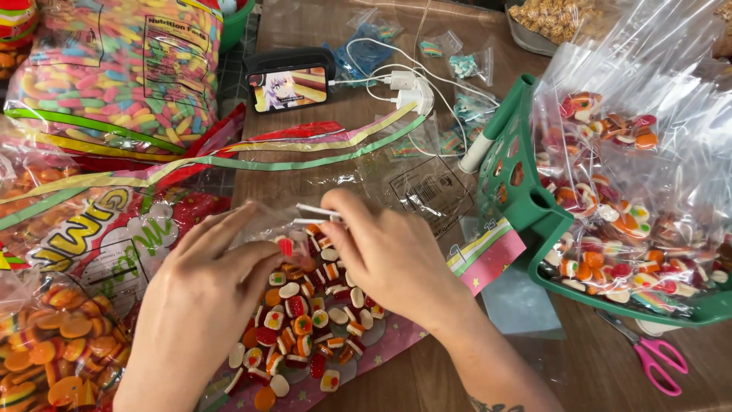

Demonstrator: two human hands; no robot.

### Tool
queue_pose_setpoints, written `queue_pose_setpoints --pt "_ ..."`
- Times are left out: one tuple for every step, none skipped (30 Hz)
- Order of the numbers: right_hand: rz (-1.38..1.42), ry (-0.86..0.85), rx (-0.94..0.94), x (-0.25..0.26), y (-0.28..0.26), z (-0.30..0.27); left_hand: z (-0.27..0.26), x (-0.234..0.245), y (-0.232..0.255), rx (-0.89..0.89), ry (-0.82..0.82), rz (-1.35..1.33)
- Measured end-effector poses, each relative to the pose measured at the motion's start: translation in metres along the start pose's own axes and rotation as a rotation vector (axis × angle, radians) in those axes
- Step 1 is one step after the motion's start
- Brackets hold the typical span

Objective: Packaging gummy candies and sticks into small plastic bags and organizing them in a crate

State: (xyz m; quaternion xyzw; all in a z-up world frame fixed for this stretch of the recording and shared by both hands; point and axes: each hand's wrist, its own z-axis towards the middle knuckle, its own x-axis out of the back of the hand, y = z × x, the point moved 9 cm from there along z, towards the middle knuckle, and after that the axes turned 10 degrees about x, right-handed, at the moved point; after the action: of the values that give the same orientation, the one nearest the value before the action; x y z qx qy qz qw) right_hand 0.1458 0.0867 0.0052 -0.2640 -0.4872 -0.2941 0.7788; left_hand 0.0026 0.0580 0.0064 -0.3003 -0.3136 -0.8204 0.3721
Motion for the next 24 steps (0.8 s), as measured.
queue_pose_setpoints --pt "0.073 0.022 -0.010 0.000 0.004 -0.002 0.001 0.004 -0.003 0.043 0.014 -0.012" --pt "0.075 0.021 -0.012 0.009 0.005 -0.004 -0.002 0.003 -0.007 0.044 0.012 -0.012" --pt "0.058 -0.089 -0.124 0.009 0.016 -0.009 -0.004 0.003 -0.015 0.091 0.015 0.011" --pt "0.041 -0.201 -0.235 0.009 0.026 -0.016 -0.007 0.002 -0.023 0.139 0.019 0.033" --pt "0.043 -0.205 -0.234 0.004 0.032 -0.019 -0.006 0.006 -0.023 0.143 0.016 0.033" --pt "0.052 -0.336 -0.201 -0.013 0.034 -0.024 -0.005 0.013 -0.022 0.146 0.063 0.042" --pt "0.065 -0.471 -0.165 -0.031 0.034 -0.032 -0.006 0.020 -0.021 0.151 0.106 0.052" --pt "0.071 -0.478 -0.164 -0.039 0.034 -0.032 -0.006 0.021 -0.021 0.159 0.099 0.053" --pt "0.032 -0.482 -0.106 -0.047 0.029 -0.031 -0.007 0.026 -0.020 0.164 0.134 0.069" --pt "-0.007 -0.486 -0.047 -0.054 0.023 -0.030 -0.009 0.031 -0.019 0.168 0.169 0.086" --pt "-0.001 -0.490 -0.041 -0.062 0.019 -0.031 -0.010 0.030 -0.020 0.176 0.165 0.092" --pt "-0.026 -0.489 0.010 -0.067 0.012 -0.031 -0.011 0.031 -0.021 0.183 0.168 0.084" --pt "-0.056 -0.482 0.060 -0.072 0.005 -0.031 -0.011 0.032 -0.023 0.184 0.174 0.076" --pt "-0.054 -0.481 0.065 -0.077 0.002 -0.031 -0.011 0.033 -0.023 0.187 0.176 0.080" --pt "-0.083 -0.428 0.139 -0.077 -0.006 -0.030 -0.011 0.032 -0.024 0.193 0.164 0.086" --pt "-0.111 -0.376 0.212 -0.077 -0.015 -0.029 -0.010 0.030 -0.025 0.200 0.153 0.092" --pt "-0.113 -0.374 0.212 -0.074 -0.018 -0.029 -0.009 0.029 -0.025 0.198 0.155 0.091" --pt "-0.073 -0.416 0.223 -0.076 -0.023 -0.031 -0.008 0.028 -0.025 0.196 0.153 0.085" --pt "-0.031 -0.459 0.235 -0.077 -0.029 -0.033 -0.008 0.027 -0.024 0.195 0.150 0.079" --pt "-0.031 -0.459 0.233 -0.081 -0.033 -0.036 -0.007 0.027 -0.023 0.194 0.150 0.079" --pt "-0.051 -0.431 0.249 -0.082 -0.039 -0.037 -0.007 0.026 -0.023 0.194 0.141 0.068" --pt "-0.070 -0.404 0.264 -0.083 -0.044 -0.038 -0.006 0.026 -0.022 0.194 0.133 0.058" --pt "-0.071 -0.402 0.263 -0.093 -0.045 -0.038 -0.006 0.024 -0.022 0.192 0.134 0.058" --pt "-0.129 -0.373 0.284 -0.101 -0.047 -0.038 -0.006 0.022 -0.021 0.190 0.126 0.056"
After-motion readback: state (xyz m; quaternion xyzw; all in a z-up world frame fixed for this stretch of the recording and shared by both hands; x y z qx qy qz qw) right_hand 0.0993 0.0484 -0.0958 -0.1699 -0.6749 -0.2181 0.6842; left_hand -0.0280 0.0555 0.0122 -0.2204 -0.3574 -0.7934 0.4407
